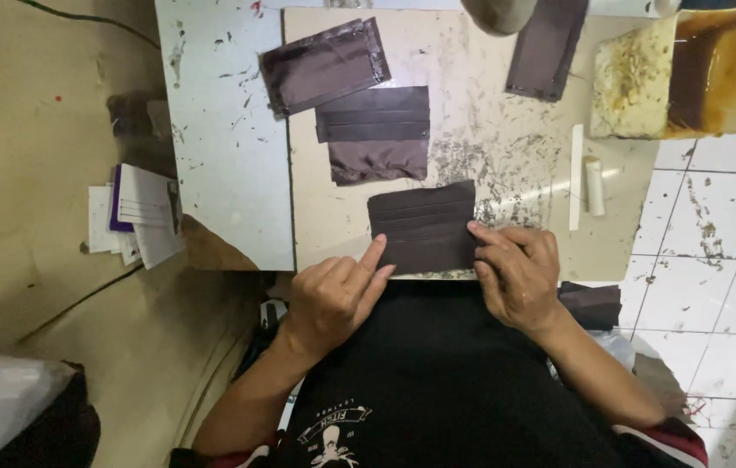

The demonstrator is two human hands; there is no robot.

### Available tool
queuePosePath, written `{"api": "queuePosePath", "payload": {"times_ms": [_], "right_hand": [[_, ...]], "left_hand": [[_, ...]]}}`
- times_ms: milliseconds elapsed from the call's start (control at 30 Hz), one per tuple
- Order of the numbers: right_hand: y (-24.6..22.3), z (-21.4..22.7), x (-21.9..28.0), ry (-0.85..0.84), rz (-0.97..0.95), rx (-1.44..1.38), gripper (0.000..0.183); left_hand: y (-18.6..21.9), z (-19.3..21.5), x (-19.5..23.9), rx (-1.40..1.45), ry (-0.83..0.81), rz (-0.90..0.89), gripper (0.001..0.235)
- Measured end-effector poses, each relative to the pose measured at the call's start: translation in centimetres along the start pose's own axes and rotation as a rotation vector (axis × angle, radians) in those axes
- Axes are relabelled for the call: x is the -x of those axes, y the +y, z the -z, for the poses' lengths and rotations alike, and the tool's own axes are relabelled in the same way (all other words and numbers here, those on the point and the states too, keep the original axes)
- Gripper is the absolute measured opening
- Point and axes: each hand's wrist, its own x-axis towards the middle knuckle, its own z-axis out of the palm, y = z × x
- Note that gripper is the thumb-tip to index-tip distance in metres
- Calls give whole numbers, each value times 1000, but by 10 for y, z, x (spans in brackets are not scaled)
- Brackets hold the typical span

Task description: The person repeatedly picks up small dark leather cardholder pieces, aligns their edges, and presses them together on a workbench. They handle several similar pieces one at a time, occasionally setting them aside and picking up another to repeat the alignment and pressing steps.

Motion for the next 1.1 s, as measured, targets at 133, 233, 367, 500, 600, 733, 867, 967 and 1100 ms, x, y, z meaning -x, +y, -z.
{"api": "queuePosePath", "payload": {"times_ms": [133, 233, 367, 500, 600, 733, 867, 967, 1100], "right_hand": [[-3, -2, 2, -12, 65, 109, 19], [-1, -3, 3, -23, 80, 136, 21], [3, -4, 8, 24, 12, 30, 23], [4, -3, 12, 42, 4, -22, 26], [3, -4, 12, 36, 12, 4, 26], [4, -6, 13, 18, 39, 70, 28], [3, -8, 12, 30, 60, 135, 25], [3, -5, 8, 30, 47, 111, 24], [2, -2, 5, 23, 37, 77, 24]], "left_hand": [[0, 2, 0, 24, -3, 10, 35], [-1, 3, -2, 28, -17, -1, 35], [0, 5, -5, 60, -39, 1, 35], [1, 6, -6, 41, -42, -11, 36], [1, 7, -9, 47, -55, -12, 35], [2, 6, -9, 50, -61, -20, 36], [3, 6, -8, 35, -71, 5, 36], [4, 7, -9, 45, -69, 7, 35], [4, 7, -8, 37, -68, 8, 35]]}}
